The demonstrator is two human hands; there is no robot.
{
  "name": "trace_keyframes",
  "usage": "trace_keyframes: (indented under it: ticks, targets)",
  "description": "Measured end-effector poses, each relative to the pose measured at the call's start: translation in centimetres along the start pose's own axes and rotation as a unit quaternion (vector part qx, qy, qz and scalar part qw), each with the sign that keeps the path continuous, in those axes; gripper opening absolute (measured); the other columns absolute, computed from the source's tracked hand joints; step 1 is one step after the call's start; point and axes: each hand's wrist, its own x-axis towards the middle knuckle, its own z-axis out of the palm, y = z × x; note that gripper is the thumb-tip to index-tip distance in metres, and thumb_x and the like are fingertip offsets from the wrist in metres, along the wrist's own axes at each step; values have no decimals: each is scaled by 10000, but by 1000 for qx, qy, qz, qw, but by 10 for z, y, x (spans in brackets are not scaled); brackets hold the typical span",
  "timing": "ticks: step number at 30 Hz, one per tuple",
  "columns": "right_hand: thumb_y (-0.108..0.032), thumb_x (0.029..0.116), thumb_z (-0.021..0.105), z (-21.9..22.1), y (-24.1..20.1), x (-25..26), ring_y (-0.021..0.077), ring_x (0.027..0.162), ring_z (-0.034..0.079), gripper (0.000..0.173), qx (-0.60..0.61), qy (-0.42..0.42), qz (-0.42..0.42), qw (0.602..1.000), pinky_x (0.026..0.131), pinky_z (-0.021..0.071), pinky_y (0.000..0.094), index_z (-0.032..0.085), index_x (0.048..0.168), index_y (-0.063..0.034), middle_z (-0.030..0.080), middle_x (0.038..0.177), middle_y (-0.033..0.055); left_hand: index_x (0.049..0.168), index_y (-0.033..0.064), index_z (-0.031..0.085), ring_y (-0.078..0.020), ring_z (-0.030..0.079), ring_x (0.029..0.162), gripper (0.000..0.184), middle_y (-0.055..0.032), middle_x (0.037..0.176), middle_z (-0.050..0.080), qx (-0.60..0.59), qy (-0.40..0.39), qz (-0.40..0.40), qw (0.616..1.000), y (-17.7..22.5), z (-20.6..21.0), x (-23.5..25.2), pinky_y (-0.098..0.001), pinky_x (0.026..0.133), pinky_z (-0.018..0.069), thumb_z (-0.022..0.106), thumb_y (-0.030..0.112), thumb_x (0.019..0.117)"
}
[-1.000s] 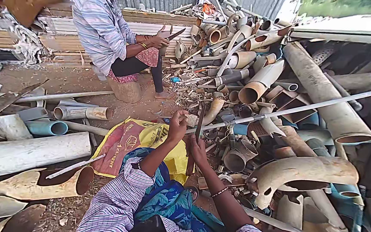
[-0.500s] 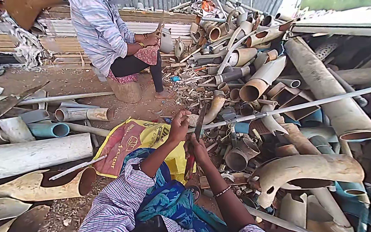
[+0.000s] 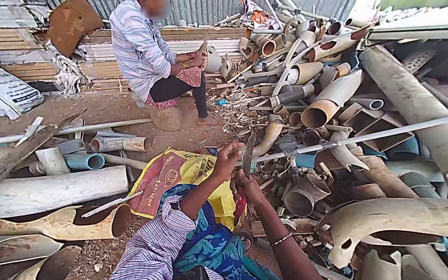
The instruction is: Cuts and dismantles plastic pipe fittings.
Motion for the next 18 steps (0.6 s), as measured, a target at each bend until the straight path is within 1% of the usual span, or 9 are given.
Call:
trace_keyframes:
  ticks: [2,4,6,10,12,14,16,18]
  targets:
    - [-236,1108,87,-1,-2,0,40,379,499,521,-6,-1,6,1000,406,468,190,559,979,-57,565,544,-52,1253,-30,620,-72,619,845,239,-81,1045,666,-2,-5,11,1000,-2,2,2,-260,790,529,512,16,1045]
    - [-235,1107,96,-3,-2,0,40,381,502,508,0,0,2,1000,407,467,188,544,933,-72,563,540,-54,1254,-37,618,-68,627,854,244,-81,1057,669,-6,-13,13,1000,-4,3,5,-255,793,534,499,19,1049]
    - [-223,1109,111,-3,-3,0,39,383,500,487,0,2,-2,1000,409,463,187,533,912,-79,556,537,-52,1248,-37,619,-60,623,846,243,-72,1054,666,-14,-14,12,1000,-6,3,6,-245,785,530,489,17,1049]
    - [-204,1119,142,-2,-4,1,36,379,488,459,-35,19,3,999,402,457,189,531,914,-71,540,531,-54,1241,-41,626,-61,623,846,239,-78,1060,668,-12,-2,10,1000,-4,2,4,-249,786,533,491,14,1051]
    - [-191,1118,164,-4,-4,1,29,381,485,451,-70,34,-14,997,401,453,186,542,908,-62,535,526,-61,1236,-42,628,-58,619,840,231,-74,1052,669,-15,1,9,1000,-3,3,3,-244,784,529,506,14,1048]
    - [-178,1114,201,-5,-4,3,20,387,478,431,-108,72,-64,989,404,449,186,564,919,-51,525,525,-73,1223,-44,632,-56,626,838,219,-63,1028,676,-19,-8,15,1000,-3,3,2,-243,791,536,524,11,1040]
    - [-141,1104,268,-2,-3,4,16,394,474,385,-113,154,-139,972,410,452,187,585,914,-36,516,529,-80,1231,-56,626,-61,634,851,227,-74,1036,681,-23,-17,15,999,-4,4,0,-249,801,539,523,3,1037]
    - [-79,1079,376,1,-4,7,20,393,470,293,-92,243,-208,943,419,458,189,574,867,-45,509,524,-76,1257,-57,602,-73,651,853,242,-86,1048,681,-35,-22,3,999,-4,6,-1,-263,799,555,507,-5,1041]
